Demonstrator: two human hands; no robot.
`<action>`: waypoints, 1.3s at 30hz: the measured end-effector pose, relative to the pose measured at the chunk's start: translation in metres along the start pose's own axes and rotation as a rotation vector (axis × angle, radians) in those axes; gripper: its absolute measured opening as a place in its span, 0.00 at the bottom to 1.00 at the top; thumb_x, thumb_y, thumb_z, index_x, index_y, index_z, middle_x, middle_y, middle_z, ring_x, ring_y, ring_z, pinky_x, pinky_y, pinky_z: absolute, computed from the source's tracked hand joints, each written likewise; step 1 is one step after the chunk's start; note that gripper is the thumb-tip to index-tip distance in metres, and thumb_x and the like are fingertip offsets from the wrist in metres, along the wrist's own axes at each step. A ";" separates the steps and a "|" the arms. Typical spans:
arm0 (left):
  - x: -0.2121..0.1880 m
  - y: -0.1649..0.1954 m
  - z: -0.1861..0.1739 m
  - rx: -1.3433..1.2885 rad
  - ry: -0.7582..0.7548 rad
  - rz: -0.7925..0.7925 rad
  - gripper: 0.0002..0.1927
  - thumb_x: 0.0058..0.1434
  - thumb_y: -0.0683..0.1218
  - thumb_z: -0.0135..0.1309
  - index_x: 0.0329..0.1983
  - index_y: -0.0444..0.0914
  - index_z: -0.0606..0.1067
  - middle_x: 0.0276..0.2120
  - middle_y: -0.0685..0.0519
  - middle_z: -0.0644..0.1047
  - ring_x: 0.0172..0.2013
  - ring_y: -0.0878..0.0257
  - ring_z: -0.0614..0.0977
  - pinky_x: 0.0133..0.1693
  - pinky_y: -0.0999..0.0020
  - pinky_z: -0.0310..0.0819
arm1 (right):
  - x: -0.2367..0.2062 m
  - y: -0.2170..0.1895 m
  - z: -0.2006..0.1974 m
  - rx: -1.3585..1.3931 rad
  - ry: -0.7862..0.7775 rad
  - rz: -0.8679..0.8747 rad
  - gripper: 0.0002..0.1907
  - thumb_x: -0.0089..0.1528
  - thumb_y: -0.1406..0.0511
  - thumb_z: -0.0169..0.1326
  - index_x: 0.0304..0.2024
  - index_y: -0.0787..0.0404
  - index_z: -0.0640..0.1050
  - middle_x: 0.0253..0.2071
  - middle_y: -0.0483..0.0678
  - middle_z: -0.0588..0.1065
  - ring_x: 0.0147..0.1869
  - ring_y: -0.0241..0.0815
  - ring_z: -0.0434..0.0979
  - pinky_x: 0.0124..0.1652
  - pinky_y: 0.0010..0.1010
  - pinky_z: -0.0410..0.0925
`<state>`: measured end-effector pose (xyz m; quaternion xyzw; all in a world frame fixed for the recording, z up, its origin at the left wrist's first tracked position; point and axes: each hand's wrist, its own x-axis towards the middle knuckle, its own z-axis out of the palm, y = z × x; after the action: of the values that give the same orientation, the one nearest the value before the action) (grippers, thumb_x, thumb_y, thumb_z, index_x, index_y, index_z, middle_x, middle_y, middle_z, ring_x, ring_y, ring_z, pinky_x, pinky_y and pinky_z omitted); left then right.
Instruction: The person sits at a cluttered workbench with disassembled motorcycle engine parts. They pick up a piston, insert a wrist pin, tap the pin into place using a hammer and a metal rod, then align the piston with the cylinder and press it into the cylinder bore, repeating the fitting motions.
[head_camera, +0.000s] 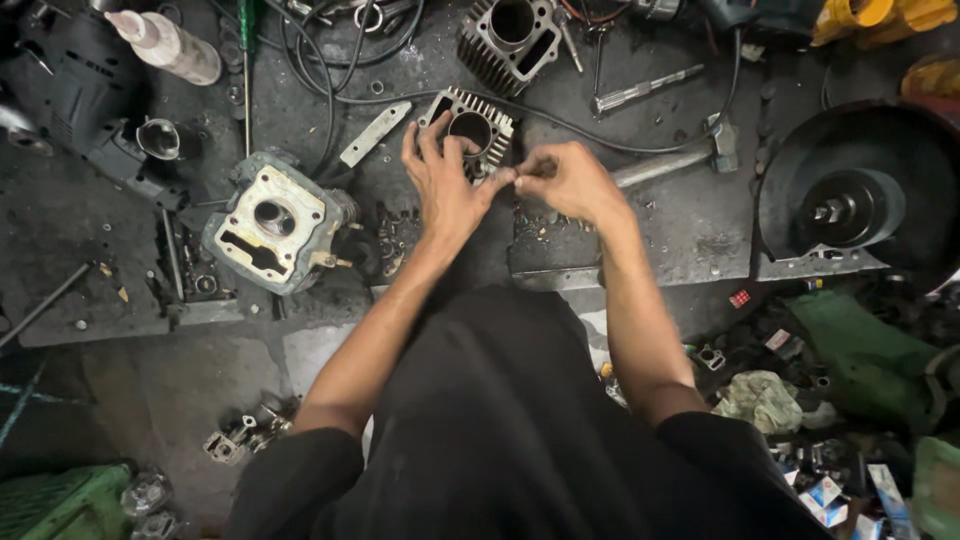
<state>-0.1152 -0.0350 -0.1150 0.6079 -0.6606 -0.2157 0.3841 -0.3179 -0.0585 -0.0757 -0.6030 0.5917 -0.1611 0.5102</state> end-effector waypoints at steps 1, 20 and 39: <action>0.001 -0.001 0.000 -0.008 -0.007 0.012 0.32 0.51 0.62 0.72 0.46 0.38 0.73 0.67 0.42 0.63 0.69 0.34 0.53 0.68 0.36 0.49 | 0.001 0.000 -0.001 -0.028 -0.040 0.005 0.08 0.59 0.67 0.63 0.40 0.65 0.82 0.33 0.48 0.83 0.37 0.33 0.81 0.38 0.29 0.72; 0.004 0.004 -0.001 0.017 0.021 -0.017 0.30 0.53 0.64 0.72 0.45 0.40 0.74 0.67 0.45 0.62 0.70 0.34 0.52 0.69 0.37 0.49 | 0.016 0.012 -0.010 0.047 -0.101 -0.052 0.06 0.63 0.68 0.61 0.40 0.66 0.79 0.31 0.48 0.81 0.34 0.32 0.79 0.35 0.27 0.71; 0.001 0.006 -0.008 0.124 -0.132 -0.009 0.38 0.53 0.71 0.65 0.54 0.39 0.72 0.72 0.43 0.57 0.72 0.33 0.50 0.68 0.32 0.44 | 0.006 0.012 -0.003 0.060 -0.123 0.090 0.05 0.60 0.68 0.62 0.37 0.64 0.81 0.29 0.46 0.81 0.33 0.32 0.79 0.34 0.28 0.69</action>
<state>-0.1126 -0.0335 -0.1055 0.6181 -0.6937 -0.2159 0.3003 -0.3255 -0.0628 -0.0863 -0.5692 0.5804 -0.1182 0.5702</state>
